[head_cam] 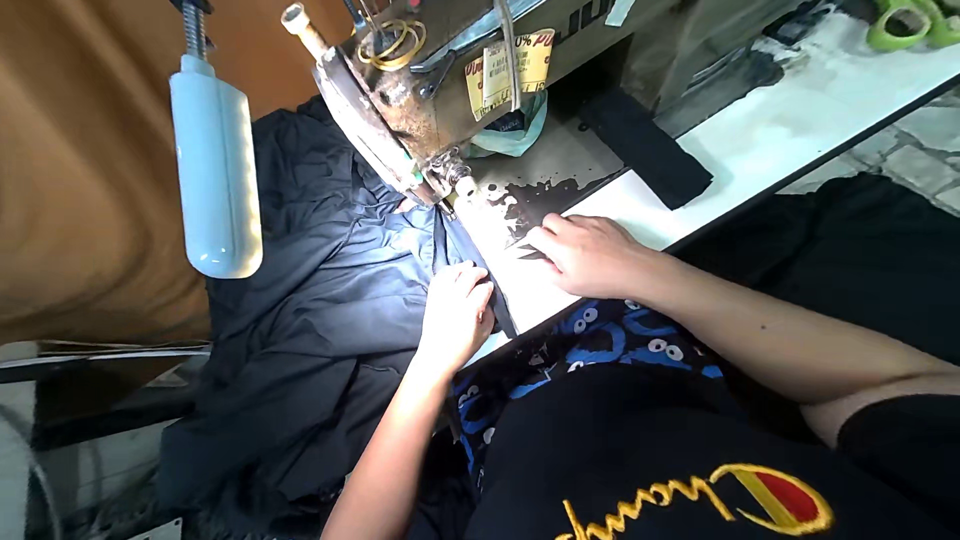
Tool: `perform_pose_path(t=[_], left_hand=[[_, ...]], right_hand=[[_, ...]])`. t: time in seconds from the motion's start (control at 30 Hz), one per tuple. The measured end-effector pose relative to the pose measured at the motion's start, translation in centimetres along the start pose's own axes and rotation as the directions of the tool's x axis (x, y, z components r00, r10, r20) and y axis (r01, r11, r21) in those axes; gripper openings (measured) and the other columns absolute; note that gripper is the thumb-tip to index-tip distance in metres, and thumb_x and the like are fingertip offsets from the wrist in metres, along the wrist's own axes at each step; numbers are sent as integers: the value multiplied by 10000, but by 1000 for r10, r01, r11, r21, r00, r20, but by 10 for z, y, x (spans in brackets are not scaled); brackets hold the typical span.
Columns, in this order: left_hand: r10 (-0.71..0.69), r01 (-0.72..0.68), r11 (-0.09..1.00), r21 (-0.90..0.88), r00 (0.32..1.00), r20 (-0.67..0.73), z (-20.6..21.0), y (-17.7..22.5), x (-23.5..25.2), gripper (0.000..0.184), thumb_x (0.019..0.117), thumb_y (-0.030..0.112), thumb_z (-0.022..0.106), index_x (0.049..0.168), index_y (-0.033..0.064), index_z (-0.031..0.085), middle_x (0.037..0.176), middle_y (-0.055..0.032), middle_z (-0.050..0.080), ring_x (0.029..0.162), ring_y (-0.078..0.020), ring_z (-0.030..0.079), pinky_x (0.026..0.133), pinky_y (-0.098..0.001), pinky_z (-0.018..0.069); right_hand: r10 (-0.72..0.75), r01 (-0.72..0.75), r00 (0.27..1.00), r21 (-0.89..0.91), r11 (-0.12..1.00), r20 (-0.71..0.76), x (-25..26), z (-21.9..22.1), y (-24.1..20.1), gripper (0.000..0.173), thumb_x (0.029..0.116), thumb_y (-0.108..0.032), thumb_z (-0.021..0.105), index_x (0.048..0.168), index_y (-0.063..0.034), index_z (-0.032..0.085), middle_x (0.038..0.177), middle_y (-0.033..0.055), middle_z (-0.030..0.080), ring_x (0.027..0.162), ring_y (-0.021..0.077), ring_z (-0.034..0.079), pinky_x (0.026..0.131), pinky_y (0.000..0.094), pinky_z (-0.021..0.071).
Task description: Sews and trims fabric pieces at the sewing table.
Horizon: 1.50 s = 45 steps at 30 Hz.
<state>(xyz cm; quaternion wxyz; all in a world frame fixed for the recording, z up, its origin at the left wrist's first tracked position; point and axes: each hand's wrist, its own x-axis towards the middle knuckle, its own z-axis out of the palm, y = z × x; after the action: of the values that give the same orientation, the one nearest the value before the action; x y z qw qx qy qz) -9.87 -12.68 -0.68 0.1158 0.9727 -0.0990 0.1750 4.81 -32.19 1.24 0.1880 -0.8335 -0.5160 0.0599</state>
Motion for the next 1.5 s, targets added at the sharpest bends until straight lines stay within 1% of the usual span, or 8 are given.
perform_pose_path(t=[0.53,0.67,0.83,0.93,1.03,1.2,1.37,1.5], left_hand=[[-351,326,903,-279,935,-42,-2,2,13,165,936,31,554,963,-35,704,924,-159,680,947,-285,658,891,-474,506],[-352,323,907,-269,934,-67,0,2,12,167,936,39,554,949,-29,706,904,-149,674,925,-275,655,874,-453,508],[-392,350,883,-313,916,-81,1,2,11,171,960,21,535,972,-31,697,905,-142,676,908,-257,666,853,-440,529],[-422,370,859,-354,903,-80,1,3,10,175,970,16,533,979,-28,701,944,-145,698,942,-257,680,882,-454,533],[-344,303,901,-310,935,-83,1,4,8,159,920,9,589,948,-27,741,953,-166,718,977,-303,684,914,-509,510],[-100,92,987,-134,994,-53,4,-1,1,100,867,37,671,879,5,765,1020,-169,726,1061,-352,680,946,-535,517],[-127,124,976,-177,992,-5,-2,-6,-4,208,939,77,612,1050,-12,764,1159,-200,725,1165,-392,663,1011,-575,487],[-95,92,976,-197,995,-8,-3,-14,2,169,911,37,619,974,-27,761,1078,-196,740,1085,-380,688,961,-556,508]], right_hand=[[-342,382,898,104,918,-278,39,37,-10,173,877,-165,601,814,-25,682,763,133,668,766,318,698,642,481,542],[-294,306,951,173,936,-93,40,28,-19,185,932,-132,562,934,7,683,810,176,668,801,361,691,668,530,516],[-147,180,975,204,962,-168,32,32,-12,277,995,-232,585,906,-15,731,817,168,698,828,349,708,718,538,541],[-172,252,918,189,949,-358,25,37,-7,292,878,-286,687,978,-17,739,894,136,714,771,280,712,652,469,575],[-282,398,878,263,879,-387,17,43,-23,407,792,-182,766,1160,-13,727,938,135,730,787,257,713,669,448,584],[-259,389,886,316,865,-384,6,42,-39,110,803,12,688,902,23,735,818,142,707,752,251,705,676,416,580],[-332,225,928,454,862,169,-27,5,-44,180,982,-65,579,1026,20,731,860,152,707,805,257,681,739,452,545],[-258,284,958,275,918,-128,-21,21,-31,157,869,-28,673,997,-3,761,815,138,712,736,279,701,665,464,576]])
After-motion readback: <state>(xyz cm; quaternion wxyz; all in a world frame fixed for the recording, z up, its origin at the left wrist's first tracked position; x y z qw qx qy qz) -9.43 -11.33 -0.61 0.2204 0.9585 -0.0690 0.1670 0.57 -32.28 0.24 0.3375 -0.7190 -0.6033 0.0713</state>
